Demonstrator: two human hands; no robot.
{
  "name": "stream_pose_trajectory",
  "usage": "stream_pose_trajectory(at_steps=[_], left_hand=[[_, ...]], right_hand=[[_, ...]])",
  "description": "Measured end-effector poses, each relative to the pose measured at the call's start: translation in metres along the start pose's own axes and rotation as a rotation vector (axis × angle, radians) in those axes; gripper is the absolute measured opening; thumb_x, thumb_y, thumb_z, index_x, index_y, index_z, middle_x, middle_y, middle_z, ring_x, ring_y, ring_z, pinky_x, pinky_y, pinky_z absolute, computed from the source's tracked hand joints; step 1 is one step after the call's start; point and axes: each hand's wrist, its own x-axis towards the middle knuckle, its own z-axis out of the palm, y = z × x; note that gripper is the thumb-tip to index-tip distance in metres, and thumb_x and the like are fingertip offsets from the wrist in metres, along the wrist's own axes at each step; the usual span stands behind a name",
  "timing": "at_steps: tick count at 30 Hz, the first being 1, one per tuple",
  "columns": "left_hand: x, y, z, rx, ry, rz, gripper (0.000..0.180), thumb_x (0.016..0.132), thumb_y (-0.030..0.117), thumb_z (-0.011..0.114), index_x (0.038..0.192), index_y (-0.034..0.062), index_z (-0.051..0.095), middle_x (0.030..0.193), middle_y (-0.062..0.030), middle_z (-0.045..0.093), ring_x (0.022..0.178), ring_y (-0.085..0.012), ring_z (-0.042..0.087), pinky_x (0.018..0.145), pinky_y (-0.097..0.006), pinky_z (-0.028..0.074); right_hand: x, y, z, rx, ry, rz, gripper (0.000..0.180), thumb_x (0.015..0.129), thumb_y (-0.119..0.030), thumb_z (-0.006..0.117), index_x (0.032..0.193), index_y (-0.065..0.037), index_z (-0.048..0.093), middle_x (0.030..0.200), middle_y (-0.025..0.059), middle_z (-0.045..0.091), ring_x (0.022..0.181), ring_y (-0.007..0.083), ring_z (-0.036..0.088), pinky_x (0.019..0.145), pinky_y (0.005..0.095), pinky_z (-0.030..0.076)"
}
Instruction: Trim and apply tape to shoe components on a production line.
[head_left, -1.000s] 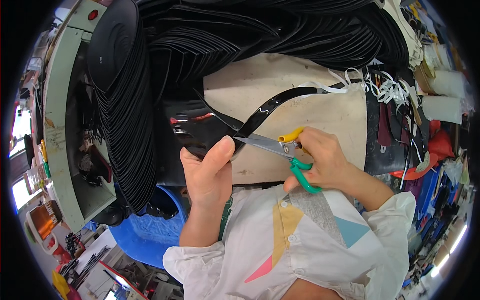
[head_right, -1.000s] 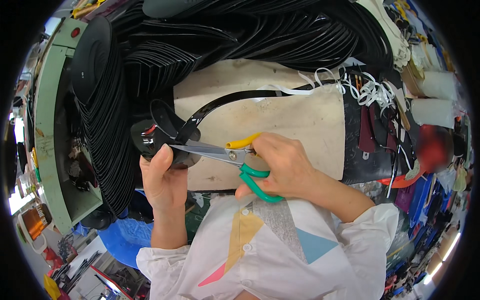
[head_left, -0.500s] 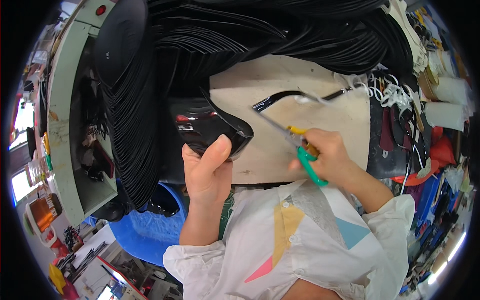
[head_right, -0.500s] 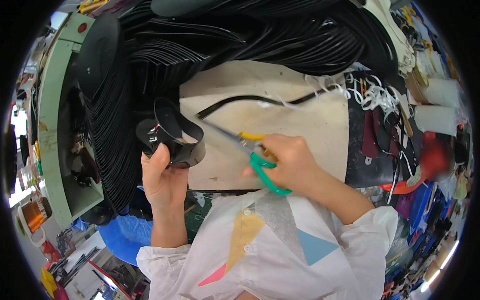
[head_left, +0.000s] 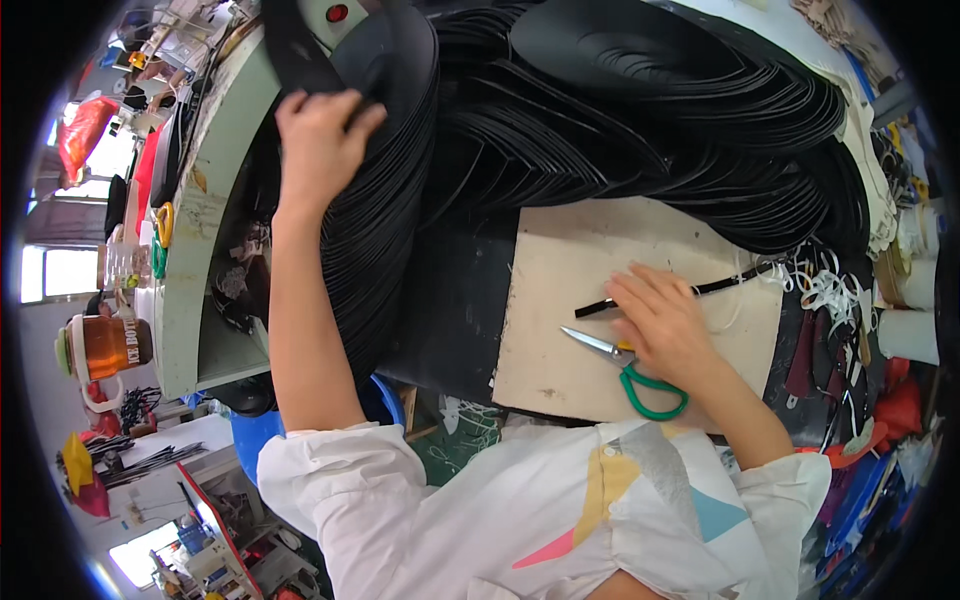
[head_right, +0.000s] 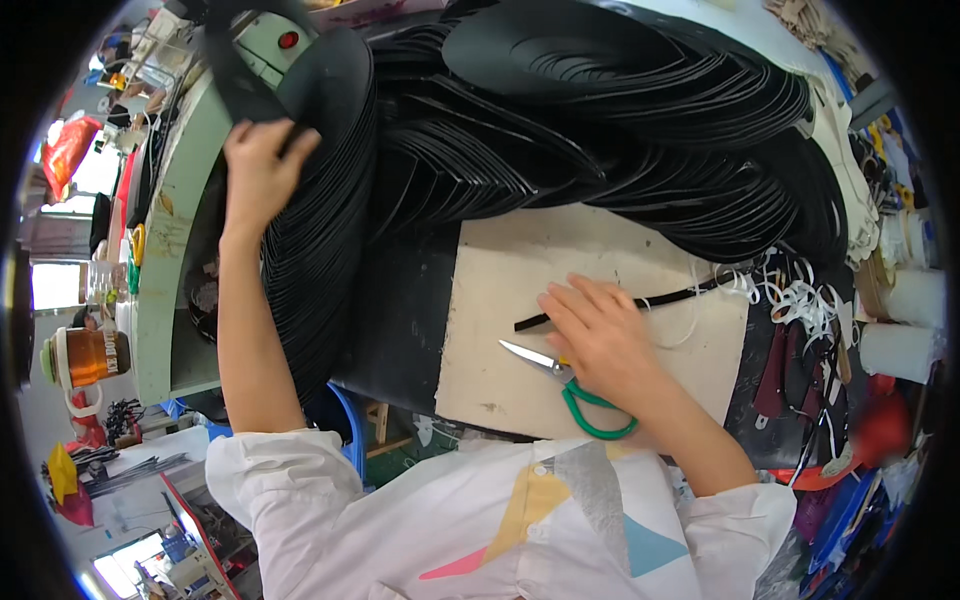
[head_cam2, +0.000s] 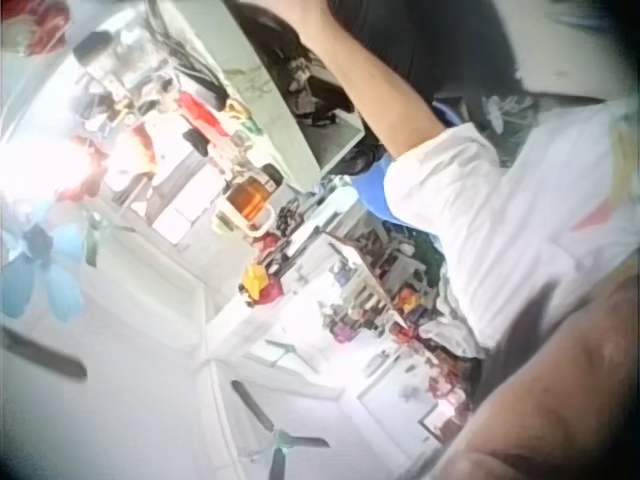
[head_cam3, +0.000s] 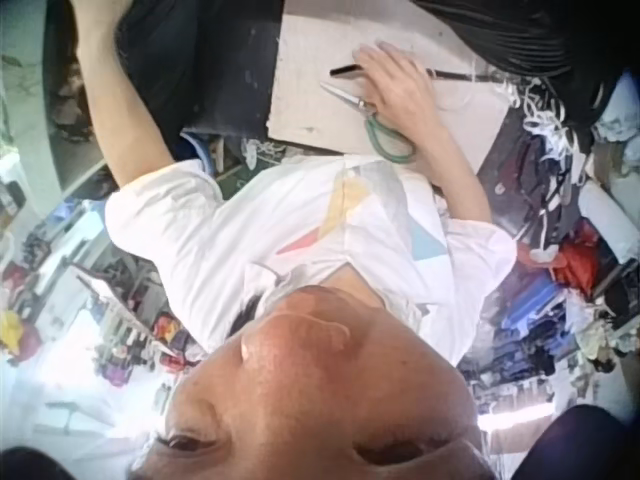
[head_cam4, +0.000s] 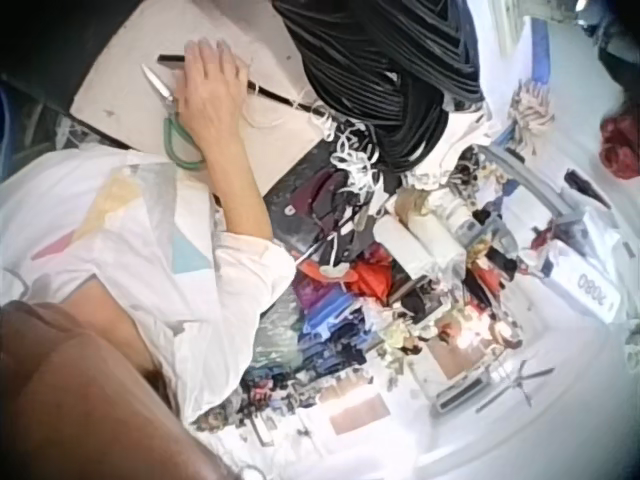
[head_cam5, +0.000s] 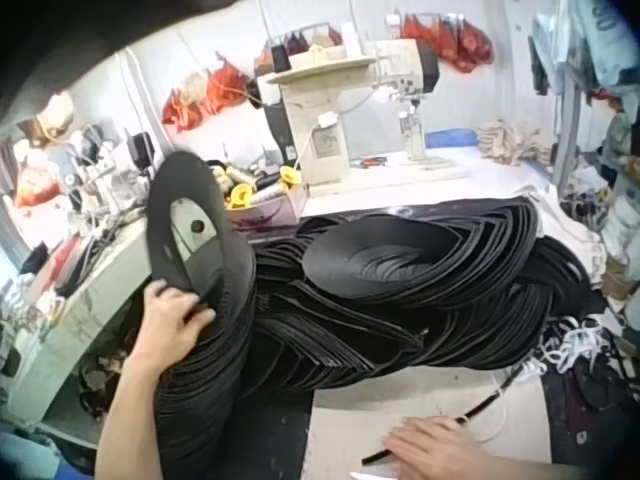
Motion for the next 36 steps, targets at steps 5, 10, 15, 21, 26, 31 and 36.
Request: stream_pose_trajectory(at_steps=[5, 10, 15, 21, 26, 31, 36], left_hand=[[0.008, 0.01, 0.022, -0.038, -0.292, -0.058, 0.041, 0.089, 0.042, 0.05, 0.088, 0.0039, 0.067, 0.075, -0.0154, 0.064, 0.077, -0.0291, 0.061, 0.095, -0.044, 0.036], [0.084, 0.118, 0.019, -0.645, 0.103, -0.024, 0.028, 0.083, 0.031, 0.063, 0.084, 0.0036, 0.067, 0.079, -0.0114, 0.066, 0.075, -0.0281, 0.062, 0.074, -0.035, 0.046], [0.162, 0.22, 0.044, -0.838, -0.15, -0.332, 0.063, 0.08, 0.06, 0.05, 0.081, -0.0006, 0.069, 0.079, -0.0188, 0.067, 0.082, -0.0291, 0.066, 0.075, -0.038, 0.049], [0.171, 0.268, 0.063, -1.128, 0.056, -0.56, 0.032, 0.071, 0.025, 0.054, 0.067, -0.0057, 0.065, 0.075, -0.0271, 0.063, 0.079, -0.0377, 0.065, 0.075, -0.045, 0.051], [0.138, 0.222, -0.024, -1.453, 0.815, -0.362, 0.034, 0.073, 0.015, 0.069, 0.049, -0.0044, 0.054, 0.036, -0.0058, 0.042, 0.036, -0.0067, 0.038, 0.036, -0.025, 0.031], [0.032, 0.2, -0.076, -1.241, 0.471, -0.158, 0.011, 0.082, 0.006, 0.064, 0.079, -0.0037, 0.06, 0.063, 0.0009, 0.053, 0.058, -0.0027, 0.043, 0.052, -0.018, 0.035], [-0.063, 0.236, -0.031, -1.556, -0.287, -0.535, 0.006, 0.084, 0.0, 0.058, 0.08, -0.0023, 0.054, 0.059, -0.0018, 0.045, 0.055, -0.0042, 0.034, 0.047, -0.022, 0.031]], right_hand=[[-0.009, 0.014, 0.015, 0.056, -0.189, 0.085, 0.024, 0.068, -0.01, 0.069, 0.09, -0.005, 0.062, 0.085, 0.0072, 0.059, 0.085, 0.024, 0.055, 0.077, 0.0357, 0.041], [0.0, 0.024, 0.0, 0.433, 0.04, 0.159, 0.013, 0.068, -0.011, 0.07, 0.075, -0.006, 0.061, 0.084, 0.0082, 0.056, 0.082, 0.025, 0.055, 0.078, 0.0358, 0.043], [0.014, -0.004, -0.033, 0.511, -0.03, 0.079, 0.01, 0.072, -0.011, 0.071, 0.076, -0.006, 0.063, 0.086, 0.0096, 0.059, 0.07, 0.0243, 0.058, 0.059, 0.0319, 0.047], [-0.008, -0.003, -0.059, 0.261, 0.127, 0.12, 0.012, 0.07, -0.006, 0.073, 0.077, -0.002, 0.064, 0.065, 0.0094, 0.06, 0.053, 0.0193, 0.056, 0.046, 0.0287, 0.042], [-0.02, 0.021, -0.089, 0.185, 0.273, 0.288, 0.011, 0.074, -0.003, 0.071, 0.081, 0.001, 0.065, 0.067, 0.0094, 0.061, 0.057, 0.0159, 0.056, 0.051, 0.0228, 0.041], [-0.005, 0.01, -0.118, 0.687, 0.349, 0.27, 0.006, 0.081, 0.0, 0.06, 0.084, 0.004, 0.06, 0.072, 0.0073, 0.058, 0.058, 0.0104, 0.054, 0.051, 0.02, 0.041], [0.006, 0.002, -0.105, 0.928, 0.156, 0.495, 0.012, 0.078, -0.002, 0.069, 0.087, 0.004, 0.063, 0.081, 0.0066, 0.065, 0.072, 0.0088, 0.062, 0.065, 0.02, 0.049]])
